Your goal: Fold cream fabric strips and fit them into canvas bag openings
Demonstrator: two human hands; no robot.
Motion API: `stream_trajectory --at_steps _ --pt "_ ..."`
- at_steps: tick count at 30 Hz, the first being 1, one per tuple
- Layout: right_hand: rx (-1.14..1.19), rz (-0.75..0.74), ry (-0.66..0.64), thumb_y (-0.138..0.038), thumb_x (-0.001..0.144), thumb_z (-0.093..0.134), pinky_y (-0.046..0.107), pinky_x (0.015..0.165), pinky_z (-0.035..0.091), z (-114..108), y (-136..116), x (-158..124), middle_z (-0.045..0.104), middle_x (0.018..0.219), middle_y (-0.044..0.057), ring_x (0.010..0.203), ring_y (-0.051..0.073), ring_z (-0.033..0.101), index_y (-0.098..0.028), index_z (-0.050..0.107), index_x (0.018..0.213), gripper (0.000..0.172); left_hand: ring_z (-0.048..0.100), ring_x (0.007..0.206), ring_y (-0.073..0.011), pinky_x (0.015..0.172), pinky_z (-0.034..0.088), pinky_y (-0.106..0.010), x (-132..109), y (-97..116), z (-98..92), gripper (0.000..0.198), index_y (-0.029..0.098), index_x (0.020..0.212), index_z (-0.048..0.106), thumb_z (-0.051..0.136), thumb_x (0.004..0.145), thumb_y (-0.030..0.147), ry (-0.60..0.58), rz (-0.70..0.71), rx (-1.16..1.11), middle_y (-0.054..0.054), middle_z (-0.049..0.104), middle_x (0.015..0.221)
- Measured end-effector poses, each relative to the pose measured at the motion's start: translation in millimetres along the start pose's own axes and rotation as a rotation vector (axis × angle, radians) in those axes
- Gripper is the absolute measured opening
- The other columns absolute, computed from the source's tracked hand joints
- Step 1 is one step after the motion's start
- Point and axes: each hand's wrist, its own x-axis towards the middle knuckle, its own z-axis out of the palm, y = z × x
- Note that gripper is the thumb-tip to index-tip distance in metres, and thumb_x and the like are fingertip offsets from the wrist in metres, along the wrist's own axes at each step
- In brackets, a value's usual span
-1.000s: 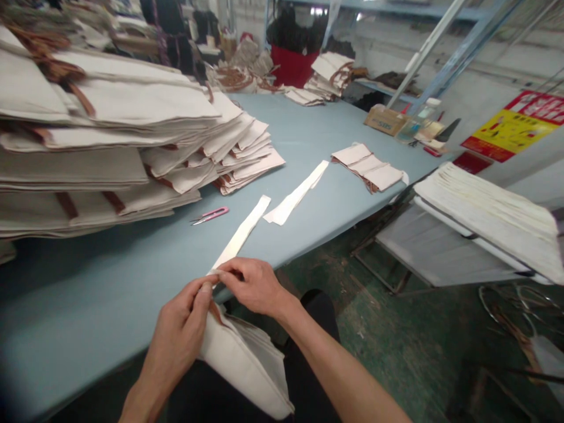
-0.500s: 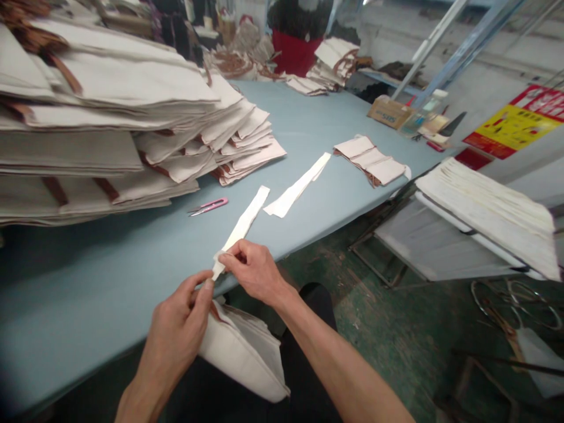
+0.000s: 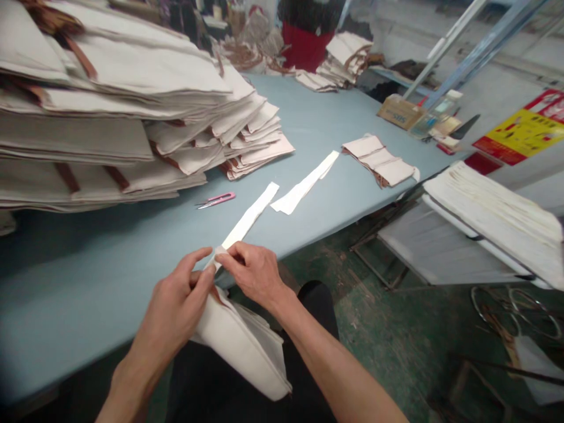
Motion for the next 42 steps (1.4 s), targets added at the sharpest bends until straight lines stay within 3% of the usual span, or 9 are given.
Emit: stream_trajectory --at_steps 4,9,18,25,30,42 --pt "0.003 -0.047 -0.118 -0.038 0.100 0.062 0.026 0.065 0.035 -11 -1 -2 0.065 0.069 -0.004 0.064 0.012 0.053 -0.020 0.073 0.078 0.031 0.075 0.080 -0.0326 0.071 0.043 -0.036 11 2 2.5 0.041 0.024 0.119 0.069 0.043 0.096 0.046 -0.014 0.015 0.040 -0.009 0.083 0.085" --pt "0.044 -0.051 -0.213 -0.026 0.101 0.055 0.025 0.061 0.035 -22 -3 -2 0.067 0.070 -0.004 0.061 0.012 0.052 -0.018 0.075 0.082 0.029 0.071 0.076 -0.0316 0.069 0.038 -0.035 11 5 6.0 0.030 0.026 0.093 0.068 0.044 0.096 0.045 0.031 0.008 0.069 -0.008 0.079 0.079" --pt "0.078 -0.066 -0.279 -0.024 0.101 0.053 0.025 0.066 0.042 -25 -2 2 0.076 0.080 0.000 0.068 0.013 0.061 -0.017 0.077 0.086 0.029 0.069 0.071 -0.0236 0.067 0.042 -0.031 9 -4 6.1 0.036 0.025 0.101 0.073 0.047 0.099 0.050 -0.013 0.077 -0.077 -0.002 0.079 0.079" --pt "0.030 -0.103 -0.324 -0.019 0.098 0.053 0.025 0.068 0.043 -28 -2 2 0.075 0.080 -0.001 0.073 0.015 0.064 -0.018 0.077 0.084 0.028 0.066 0.069 -0.0241 0.065 0.038 -0.032 10 0 6.9 0.032 0.025 0.082 0.070 0.049 0.095 0.046 0.007 0.039 -0.045 -0.001 0.075 0.072" --pt "-0.035 -0.100 -0.295 -0.022 0.098 0.057 0.024 0.064 0.037 -25 -3 1 0.070 0.074 -0.002 0.069 0.014 0.058 -0.019 0.076 0.082 0.025 0.065 0.069 -0.0246 0.065 0.036 -0.032 10 0 7.9 0.031 0.026 0.074 0.067 0.048 0.092 0.043 0.022 0.018 0.000 -0.002 0.073 0.069" --pt "-0.069 -0.060 -0.138 -0.021 0.091 0.058 0.027 0.062 0.028 -15 -6 0 0.050 0.062 -0.006 0.061 0.012 0.043 -0.020 0.061 0.068 0.023 0.065 0.069 -0.0247 0.067 0.036 -0.033 9 2 8.6 0.028 0.026 0.076 0.066 0.046 0.091 0.040 0.039 0.021 0.060 -0.004 0.074 0.073"
